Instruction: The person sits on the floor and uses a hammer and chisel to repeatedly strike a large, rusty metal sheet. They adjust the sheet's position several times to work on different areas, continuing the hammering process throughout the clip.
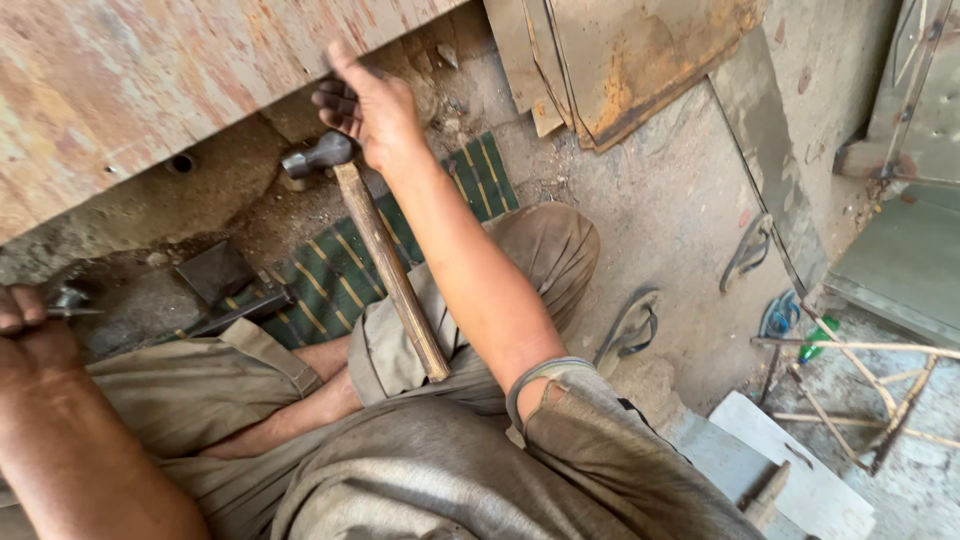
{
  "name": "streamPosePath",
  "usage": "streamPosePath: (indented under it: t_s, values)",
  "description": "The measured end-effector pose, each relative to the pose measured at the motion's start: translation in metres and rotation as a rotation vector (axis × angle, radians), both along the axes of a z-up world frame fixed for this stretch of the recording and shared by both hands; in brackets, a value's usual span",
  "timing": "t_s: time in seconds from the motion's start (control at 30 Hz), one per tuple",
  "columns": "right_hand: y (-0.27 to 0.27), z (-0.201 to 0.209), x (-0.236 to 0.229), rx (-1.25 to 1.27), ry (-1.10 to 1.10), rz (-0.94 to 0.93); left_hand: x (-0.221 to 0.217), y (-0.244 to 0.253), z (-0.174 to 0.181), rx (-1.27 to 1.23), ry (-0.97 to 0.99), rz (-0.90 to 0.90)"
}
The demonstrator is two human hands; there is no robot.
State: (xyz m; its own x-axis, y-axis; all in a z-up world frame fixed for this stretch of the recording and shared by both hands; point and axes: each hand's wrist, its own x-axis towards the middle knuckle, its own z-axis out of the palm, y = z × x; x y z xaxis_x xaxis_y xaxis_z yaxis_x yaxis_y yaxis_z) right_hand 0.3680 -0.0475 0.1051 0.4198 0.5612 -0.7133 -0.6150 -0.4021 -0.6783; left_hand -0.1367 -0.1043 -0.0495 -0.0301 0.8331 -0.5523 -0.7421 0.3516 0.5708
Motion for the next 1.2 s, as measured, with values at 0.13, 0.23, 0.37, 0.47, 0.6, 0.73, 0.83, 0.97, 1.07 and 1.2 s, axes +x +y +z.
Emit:
streamPosePath:
  t_s: [0.13,0.23,0.37,0.47,0.6,0.73,0.83,0.97,1.07,1.2]
  values:
    - [0.001,-0.024,-0.001,0.073,0.044,0.04,0.036,0.015,0.061,-0.193,0.183,0.039]
    - [-0.002,-0.025,0.006,0.076,0.083,0.097,0.049,0.021,0.084,-0.173,0.167,0.038]
    - [0.004,-0.016,0.017,0.028,0.065,0.177,0.049,0.022,0.083,-0.088,0.172,-0.002]
    - [0.009,-0.007,0.018,-0.075,0.009,0.274,0.036,0.017,0.065,-0.109,0.159,0.063]
    - [0.001,0.009,0.021,-0.13,-0.108,0.45,0.019,0.003,0.033,-0.109,0.141,0.042]
    - [-0.001,0.012,0.018,-0.173,0.005,0.343,0.013,0.001,0.018,-0.043,0.165,0.054]
    - [-0.003,0.005,0.011,-0.066,0.012,0.334,0.024,0.006,0.033,-0.063,0.144,0.094]
    - [-0.003,-0.007,0.003,-0.056,-0.009,0.226,0.05,0.021,0.078,-0.165,0.176,0.093]
    - [-0.007,-0.01,0.003,-0.092,0.034,0.148,0.067,0.031,0.113,-0.291,0.275,0.12]
    - [-0.009,-0.008,0.008,-0.079,0.062,0.149,0.077,0.038,0.131,-0.282,0.275,0.084]
